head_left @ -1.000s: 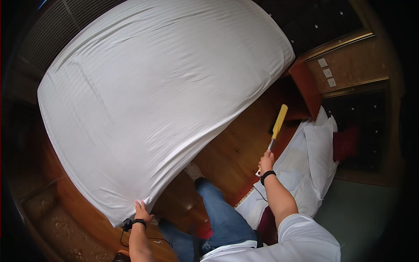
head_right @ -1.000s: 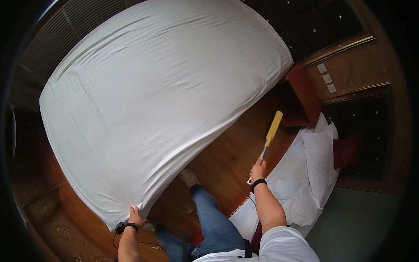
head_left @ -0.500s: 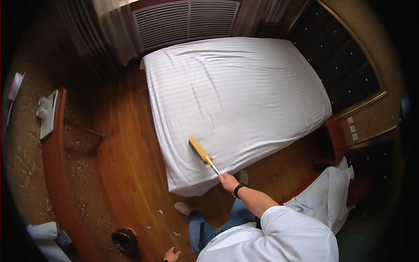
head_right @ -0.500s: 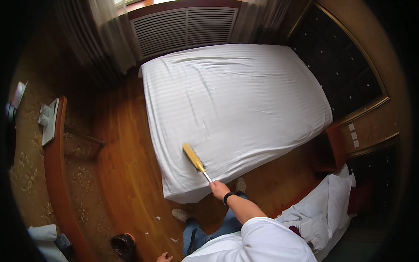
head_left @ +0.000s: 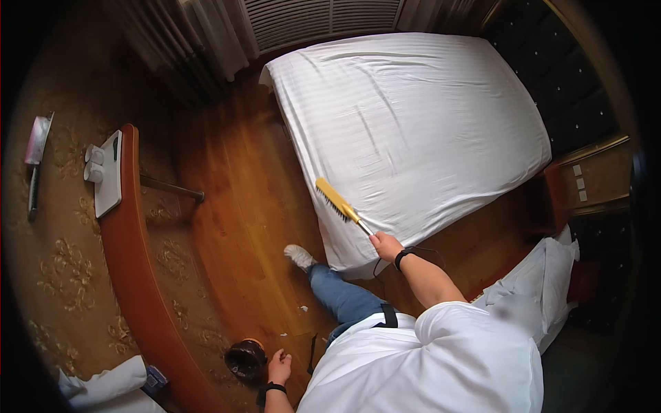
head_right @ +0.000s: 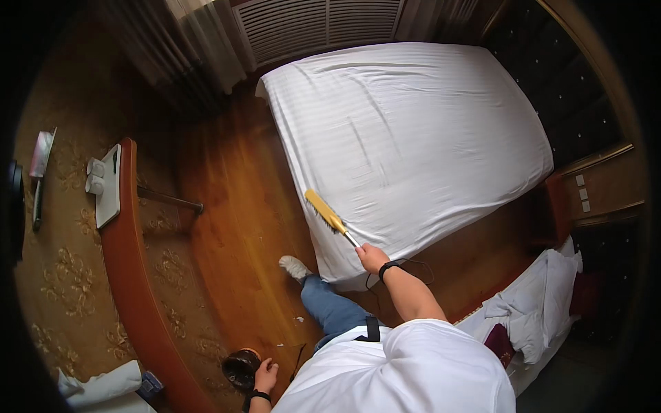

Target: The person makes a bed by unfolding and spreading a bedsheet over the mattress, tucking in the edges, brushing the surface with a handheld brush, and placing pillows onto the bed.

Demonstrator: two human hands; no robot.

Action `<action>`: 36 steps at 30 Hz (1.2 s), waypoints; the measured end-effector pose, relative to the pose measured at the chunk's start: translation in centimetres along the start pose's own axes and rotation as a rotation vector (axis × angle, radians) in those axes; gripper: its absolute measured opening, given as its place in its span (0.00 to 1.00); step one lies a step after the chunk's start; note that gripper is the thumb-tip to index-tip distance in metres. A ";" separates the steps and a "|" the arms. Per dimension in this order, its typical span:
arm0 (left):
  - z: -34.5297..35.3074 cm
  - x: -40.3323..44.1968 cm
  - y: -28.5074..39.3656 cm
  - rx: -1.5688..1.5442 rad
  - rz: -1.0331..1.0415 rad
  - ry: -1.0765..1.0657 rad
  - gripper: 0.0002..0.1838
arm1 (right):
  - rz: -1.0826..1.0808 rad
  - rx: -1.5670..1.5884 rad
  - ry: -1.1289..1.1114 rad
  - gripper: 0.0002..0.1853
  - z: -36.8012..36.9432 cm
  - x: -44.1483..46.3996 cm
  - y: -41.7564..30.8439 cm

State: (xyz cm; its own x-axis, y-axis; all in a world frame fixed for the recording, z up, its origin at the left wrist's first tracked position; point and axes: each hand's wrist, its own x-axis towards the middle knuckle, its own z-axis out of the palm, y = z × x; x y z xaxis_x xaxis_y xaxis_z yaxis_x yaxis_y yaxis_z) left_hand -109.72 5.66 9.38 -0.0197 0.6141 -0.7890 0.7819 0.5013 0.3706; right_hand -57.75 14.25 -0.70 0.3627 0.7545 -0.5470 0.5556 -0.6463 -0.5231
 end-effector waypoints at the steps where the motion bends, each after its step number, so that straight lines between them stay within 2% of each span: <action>1: -2.0 1.7 1.8 -0.014 0.049 0.009 0.24 | 0.018 0.139 0.103 0.24 -1.0 1.0 -1.1; 3: -5.9 5.1 4.4 0.027 0.080 0.004 0.23 | 0.193 0.334 0.312 0.23 -2.6 6.3 -0.8; 4: -7.9 6.9 5.9 0.040 0.087 0.008 0.23 | 0.343 0.601 0.368 0.22 -4.7 8.6 -2.3; 7: -13.3 12.8 9.6 0.085 0.052 0.027 0.22 | 0.570 1.036 0.593 0.20 -8.6 18.7 -0.5; 8: -15.0 14.9 10.5 0.106 0.008 0.001 0.22 | 0.600 0.912 0.715 0.20 -8.2 22.9 1.9; 9: -16.5 16.2 11.0 0.123 -0.058 -0.026 0.22 | 0.716 0.873 0.759 0.22 -8.7 25.3 1.2; 11: -19.8 19.2 11.6 0.162 -0.119 -0.090 0.21 | 0.692 0.577 0.661 0.23 -6.3 28.7 -3.1; 12: -21.1 20.8 12.6 0.224 -0.086 -0.127 0.21 | 0.436 0.238 0.707 0.23 -1.7 30.9 -4.6; 13: -22.0 23.1 14.1 0.279 -0.033 -0.164 0.21 | 0.298 0.234 0.457 0.22 -0.4 29.5 -9.6; 14: -23.5 24.9 14.9 0.321 -0.083 -0.199 0.21 | 0.165 0.153 0.206 0.21 0.9 28.4 -12.7; 17: -28.1 28.2 22.8 0.333 0.014 -0.239 0.20 | -0.047 -0.084 -0.264 0.21 -3.2 26.6 -19.3; 19: -31.2 31.3 26.9 0.333 0.036 -0.198 0.19 | 0.032 0.048 0.067 0.21 -3.8 28.2 -18.4; 22: -34.4 36.2 31.7 0.324 0.057 -0.178 0.18 | 0.391 0.452 0.713 0.21 -9.2 34.6 -15.0; 23: -35.4 38.2 33.2 0.317 0.057 -0.190 0.18 | 0.491 0.486 0.929 0.23 -10.9 37.6 -12.7; 24: -36.1 39.5 34.6 0.352 0.050 -0.196 0.18 | 0.763 0.796 0.914 0.24 -13.2 39.8 -11.3; 25: -36.8 41.0 35.8 0.369 0.054 -0.196 0.18 | 0.906 0.995 0.940 0.23 -14.6 41.7 -10.7; 27: -38.8 44.2 38.8 0.375 0.024 -0.244 0.18 | 0.944 0.742 0.866 0.22 -12.1 46.3 -12.0; 28: -39.9 46.2 40.1 0.481 0.097 -0.282 0.18 | 0.689 0.448 0.808 0.21 -10.1 47.4 -15.5; 29: -40.7 47.2 43.0 0.525 0.098 -0.330 0.18 | 0.570 0.355 0.489 0.21 -9.5 47.8 -20.2; 31: -43.2 51.0 46.4 0.634 0.179 -0.406 0.18 | 0.315 0.249 0.152 0.22 -9.5 47.6 -28.3; 33: -45.2 52.5 53.3 0.640 0.261 -0.371 0.18 | 0.245 0.222 0.116 0.22 -10.0 47.9 -32.6; 34: -46.6 56.1 52.9 0.453 0.151 -0.334 0.18 | 0.251 0.231 0.136 0.22 -10.7 48.4 -33.8; 36: -48.0 58.8 58.7 0.531 0.261 -0.304 0.18 | 0.466 0.379 0.368 0.22 -12.8 49.1 -33.7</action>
State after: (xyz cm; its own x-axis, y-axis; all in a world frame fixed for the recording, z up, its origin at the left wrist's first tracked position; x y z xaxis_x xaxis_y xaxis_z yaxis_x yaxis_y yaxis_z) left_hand -94.89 100.47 8.32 0.3275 0.4362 -0.8381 0.9396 -0.0568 0.3376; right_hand -49.08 74.54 -1.58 0.7659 0.3357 -0.5483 0.0057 -0.8564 -0.5164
